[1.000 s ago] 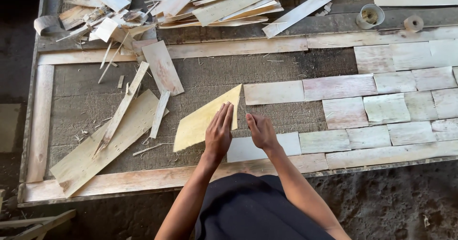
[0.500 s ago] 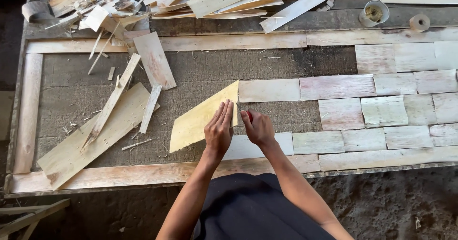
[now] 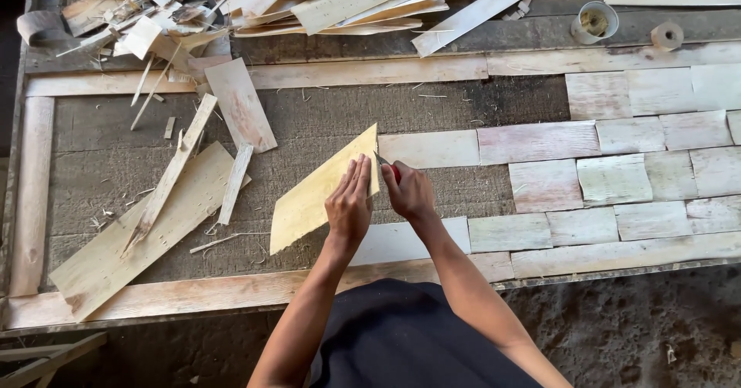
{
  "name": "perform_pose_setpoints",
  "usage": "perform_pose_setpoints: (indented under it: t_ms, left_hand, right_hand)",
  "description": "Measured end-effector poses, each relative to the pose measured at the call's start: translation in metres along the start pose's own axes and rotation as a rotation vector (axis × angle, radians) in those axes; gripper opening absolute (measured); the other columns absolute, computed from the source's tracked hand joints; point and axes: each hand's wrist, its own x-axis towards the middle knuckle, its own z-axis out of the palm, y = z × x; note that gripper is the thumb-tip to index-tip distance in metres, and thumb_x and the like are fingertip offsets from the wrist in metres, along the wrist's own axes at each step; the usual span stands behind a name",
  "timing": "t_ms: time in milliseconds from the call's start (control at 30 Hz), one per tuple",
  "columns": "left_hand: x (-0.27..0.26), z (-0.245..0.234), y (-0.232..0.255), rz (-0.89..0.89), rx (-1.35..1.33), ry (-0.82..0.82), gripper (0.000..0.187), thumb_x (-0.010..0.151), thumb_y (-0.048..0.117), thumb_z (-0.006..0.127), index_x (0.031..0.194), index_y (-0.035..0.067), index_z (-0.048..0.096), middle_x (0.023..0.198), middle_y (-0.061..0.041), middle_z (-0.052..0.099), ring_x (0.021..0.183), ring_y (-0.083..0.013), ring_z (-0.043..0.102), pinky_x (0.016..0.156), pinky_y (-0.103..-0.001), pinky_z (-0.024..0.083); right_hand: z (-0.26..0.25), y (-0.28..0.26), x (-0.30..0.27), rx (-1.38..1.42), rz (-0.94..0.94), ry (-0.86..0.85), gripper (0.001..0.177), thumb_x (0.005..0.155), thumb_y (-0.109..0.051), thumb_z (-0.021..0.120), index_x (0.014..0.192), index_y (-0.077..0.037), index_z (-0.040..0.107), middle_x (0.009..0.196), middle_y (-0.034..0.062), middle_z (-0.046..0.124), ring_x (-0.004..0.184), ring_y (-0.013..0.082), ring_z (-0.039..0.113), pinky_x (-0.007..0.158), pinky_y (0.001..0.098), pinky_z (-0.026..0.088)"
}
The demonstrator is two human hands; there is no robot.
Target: The person uses a red utility knife to cut a rectangular piece of light-colored wood on a workbench. They trim the edges and then place the cut piece into a gap in a partially assembled wooden panel. The person repeats this process with another piece of wood.
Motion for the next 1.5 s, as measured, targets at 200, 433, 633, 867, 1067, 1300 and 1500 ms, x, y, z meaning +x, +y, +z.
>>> perform_pose_setpoints:
  t_ms: [200, 433, 633, 867, 1067, 1300, 1500]
  left_hand:
    - [-0.017, 0.02, 0.002, -0.04, -0.063, -0.045, 0.042, 0.096, 0.006, 0.058, 0.137, 0.01, 0.064, 0.126, -0.018, 0.068, 0.116, -0.0319, 0.069, 0.087, -0.045, 0.061]
    - [-0.011, 0.0, 0.01, -0.01, -0.054, 0.024, 0.045, 0.089, 0.003, 0.064, 0.133, 0.011, 0.068, 0.125, -0.015, 0.069, 0.115, -0.0296, 0.068, 0.084, -0.044, 0.061]
    - [-0.002, -0.007, 0.014, -0.02, -0.09, -0.003, 0.042, 0.091, 0.002, 0.061, 0.132, 0.01, 0.068, 0.123, -0.017, 0.069, 0.114, -0.0312, 0.069, 0.084, -0.046, 0.061]
    - [-0.001, -0.008, 0.01, 0.001, -0.069, 0.024, 0.051, 0.084, 0.001, 0.066, 0.134, 0.012, 0.068, 0.126, -0.014, 0.069, 0.116, -0.0295, 0.067, 0.086, -0.043, 0.06]
    - [0.004, -0.005, 0.008, -0.007, -0.062, 0.024, 0.051, 0.083, 0.001, 0.067, 0.134, 0.012, 0.068, 0.125, -0.014, 0.069, 0.116, -0.0297, 0.067, 0.085, -0.043, 0.06]
    - [0.008, 0.004, 0.0, 0.013, -0.04, 0.004, 0.052, 0.083, 0.001, 0.067, 0.134, 0.011, 0.067, 0.123, -0.015, 0.069, 0.114, -0.0302, 0.068, 0.083, -0.044, 0.061]
    - [0.01, 0.007, 0.0, -0.02, -0.071, -0.022, 0.046, 0.088, 0.002, 0.064, 0.134, 0.01, 0.066, 0.122, -0.017, 0.069, 0.113, -0.0328, 0.068, 0.082, -0.048, 0.061]
  right_hand:
    - [0.023, 0.034, 0.022, 0.031, 0.143, -0.042, 0.065, 0.11, -0.061, 0.031, 0.071, -0.014, 0.054, 0.053, 0.0115, 0.053, 0.054, 0.0275, 0.058, 0.058, 0.0385, 0.047]
    - [-0.002, 0.018, 0.003, 0.168, 0.01, -0.013, 0.062, 0.107, -0.052, 0.04, 0.067, -0.005, 0.051, 0.058, 0.0267, 0.047, 0.061, 0.0489, 0.052, 0.06, 0.049, 0.043]
    - [-0.018, -0.014, -0.02, 0.159, -0.06, 0.027, 0.058, 0.105, -0.046, 0.04, 0.062, -0.008, 0.046, 0.052, 0.0194, 0.043, 0.052, 0.0345, 0.046, 0.054, 0.0414, 0.043]
    - [-0.007, -0.002, -0.014, 0.114, -0.051, 0.023, 0.059, 0.105, -0.05, 0.042, 0.063, -0.01, 0.048, 0.05, 0.0176, 0.04, 0.05, 0.0386, 0.045, 0.053, 0.0416, 0.042]
    - [-0.004, 0.001, -0.004, 0.09, -0.047, 0.04, 0.059, 0.105, -0.051, 0.043, 0.062, -0.01, 0.046, 0.048, 0.0169, 0.038, 0.047, 0.0378, 0.043, 0.052, 0.0407, 0.041]
    - [-0.004, 0.003, 0.01, 0.057, -0.023, 0.035, 0.064, 0.106, -0.057, 0.041, 0.062, -0.011, 0.047, 0.046, 0.0159, 0.04, 0.047, 0.0394, 0.052, 0.053, 0.0423, 0.043]
    - [0.001, 0.006, 0.017, 0.054, -0.007, 0.037, 0.065, 0.106, -0.059, 0.039, 0.062, -0.012, 0.049, 0.047, 0.0172, 0.041, 0.05, 0.0417, 0.056, 0.056, 0.0451, 0.046]
